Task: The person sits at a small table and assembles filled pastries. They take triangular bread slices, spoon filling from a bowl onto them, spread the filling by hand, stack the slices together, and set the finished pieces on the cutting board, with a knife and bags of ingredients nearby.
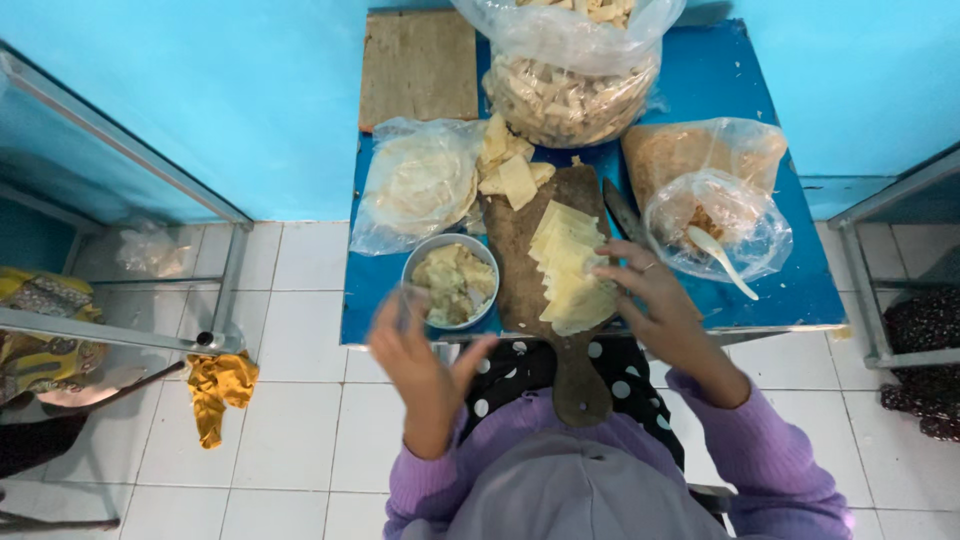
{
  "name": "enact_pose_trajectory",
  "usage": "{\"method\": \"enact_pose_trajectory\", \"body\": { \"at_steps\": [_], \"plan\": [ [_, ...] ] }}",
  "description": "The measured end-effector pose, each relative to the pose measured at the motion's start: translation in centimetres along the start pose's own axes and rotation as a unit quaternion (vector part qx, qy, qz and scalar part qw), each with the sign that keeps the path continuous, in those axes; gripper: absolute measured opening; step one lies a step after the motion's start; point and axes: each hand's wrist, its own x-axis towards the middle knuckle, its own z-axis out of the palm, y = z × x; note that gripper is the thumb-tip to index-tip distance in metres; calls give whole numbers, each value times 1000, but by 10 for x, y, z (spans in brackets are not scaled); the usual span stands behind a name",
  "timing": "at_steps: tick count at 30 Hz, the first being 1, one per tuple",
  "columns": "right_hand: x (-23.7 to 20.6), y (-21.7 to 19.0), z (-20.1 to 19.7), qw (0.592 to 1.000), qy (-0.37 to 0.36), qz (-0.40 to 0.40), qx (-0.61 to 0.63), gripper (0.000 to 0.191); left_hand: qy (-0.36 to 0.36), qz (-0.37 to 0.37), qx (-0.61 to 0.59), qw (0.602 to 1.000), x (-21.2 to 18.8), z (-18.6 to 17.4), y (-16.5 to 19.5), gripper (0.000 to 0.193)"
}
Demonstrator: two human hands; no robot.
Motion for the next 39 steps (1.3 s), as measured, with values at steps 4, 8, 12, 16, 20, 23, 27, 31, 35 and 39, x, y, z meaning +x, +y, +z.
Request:
{"method": "enact_pose_trajectory", "body": {
  "at_steps": [4,8,12,16,20,23,27,31,35,39],
  "plan": [
    [-7,8,16,999,-33,-16,-21,53,-166,108,-189,962,-13,28,39,54],
    [-10,5,25,989,-49,-6,-139,55,-227,109,-224,942,-15,62,51,50],
    [-9,-6,28,943,-38,-26,-330,52,-243,95,-216,941,-15,77,46,50],
    [-4,-12,28,883,-38,-63,-463,44,-245,92,-218,940,-15,80,44,49],
    [4,-9,20,863,-33,-73,-499,26,-234,81,-231,941,-12,79,47,52],
    [6,-5,10,907,-29,-57,-416,31,-232,61,-239,941,-8,77,49,53],
    [2,-4,2,935,-59,-72,-342,49,-238,51,-236,941,-4,76,49,46],
    [3,0,2,915,-88,-81,-385,50,-240,63,-237,939,-4,79,47,42],
    [3,4,2,909,-82,-104,-396,43,-230,65,-237,941,-6,82,46,35],
    [4,6,-3,891,-103,-117,-426,44,-232,68,-232,942,-6,83,46,28]
  ]
}}
